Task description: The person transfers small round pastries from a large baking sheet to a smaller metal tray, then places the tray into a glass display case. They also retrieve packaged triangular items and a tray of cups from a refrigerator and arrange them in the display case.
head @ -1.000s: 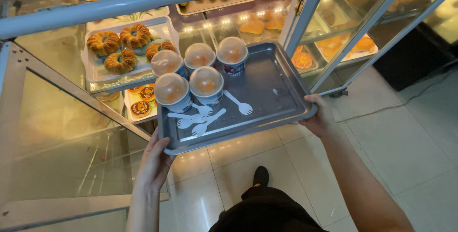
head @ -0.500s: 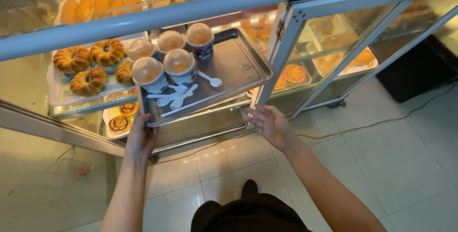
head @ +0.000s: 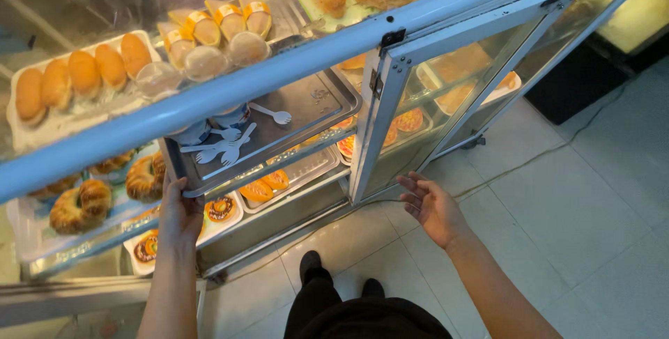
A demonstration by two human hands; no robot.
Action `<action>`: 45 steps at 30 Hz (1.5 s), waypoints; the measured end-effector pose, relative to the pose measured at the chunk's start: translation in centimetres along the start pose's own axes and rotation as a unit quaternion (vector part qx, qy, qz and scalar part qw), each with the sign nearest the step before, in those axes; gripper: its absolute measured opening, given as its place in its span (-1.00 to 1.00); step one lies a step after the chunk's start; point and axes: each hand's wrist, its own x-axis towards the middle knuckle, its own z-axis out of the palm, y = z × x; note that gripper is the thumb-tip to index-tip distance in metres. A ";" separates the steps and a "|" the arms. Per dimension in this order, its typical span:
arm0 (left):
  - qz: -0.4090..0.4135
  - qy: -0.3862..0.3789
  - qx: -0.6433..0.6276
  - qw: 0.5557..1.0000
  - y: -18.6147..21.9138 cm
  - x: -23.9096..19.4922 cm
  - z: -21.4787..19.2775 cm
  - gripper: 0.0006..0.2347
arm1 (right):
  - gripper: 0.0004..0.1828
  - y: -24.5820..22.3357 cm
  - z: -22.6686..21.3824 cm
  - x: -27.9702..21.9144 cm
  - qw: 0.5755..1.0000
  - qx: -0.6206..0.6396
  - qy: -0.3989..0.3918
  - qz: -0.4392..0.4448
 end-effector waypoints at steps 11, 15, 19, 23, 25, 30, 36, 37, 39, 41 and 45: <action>-0.091 -0.040 -0.046 0.994 -7.0 14.5 1.1 -0.90 | -0.67 -2.6 9.1 0.4 0.988 -0.026 0.097 -0.118; -0.147 -0.055 -0.044 0.987 -12.4 16.2 4.4 -0.88 | -0.68 -2.4 9.9 0.2 0.982 -0.010 0.122 -0.146; -0.193 -0.075 -0.100 0.973 -18.4 17.1 8.7 -0.87 | -0.66 -1.1 8.6 -1.1 0.973 0.006 0.179 -0.145; -0.243 -0.096 -0.118 0.958 -24.7 18.8 11.4 -0.88 | -0.65 -0.4 6.1 -3.7 0.957 0.015 0.249 -0.149; -0.252 -0.105 -0.138 0.952 -27.9 19.5 12.2 -0.89 | -0.64 -0.2 4.8 -5.3 0.947 0.021 0.281 -0.156; -0.281 -0.088 -0.169 0.940 -34.3 20.0 14.6 -0.85 | -0.66 0.9 2.6 -8.0 0.924 0.045 0.342 -0.167; -0.286 -0.102 -0.044 0.952 -36.6 19.6 18.1 -0.77 | -0.64 2.3 1.2 -8.6 0.917 0.077 0.352 -0.172; -0.285 -0.117 -0.020 0.951 -36.8 19.5 18.5 -0.76 | -0.64 2.4 1.2 -8.6 0.917 0.078 0.351 -0.171; -0.252 -0.159 0.037 0.954 -37.5 19.4 20.2 -0.77 | -0.65 2.6 1.3 -8.5 0.918 0.080 0.350 -0.168; -0.249 -0.163 0.132 0.946 -38.0 19.1 20.9 -0.77 | -0.66 2.6 1.5 -8.5 0.915 0.079 0.362 -0.161; -0.279 -0.129 0.273 0.912 -37.9 19.1 22.2 -0.69 | -0.65 2.0 1.9 -8.0 0.920 0.075 0.347 -0.167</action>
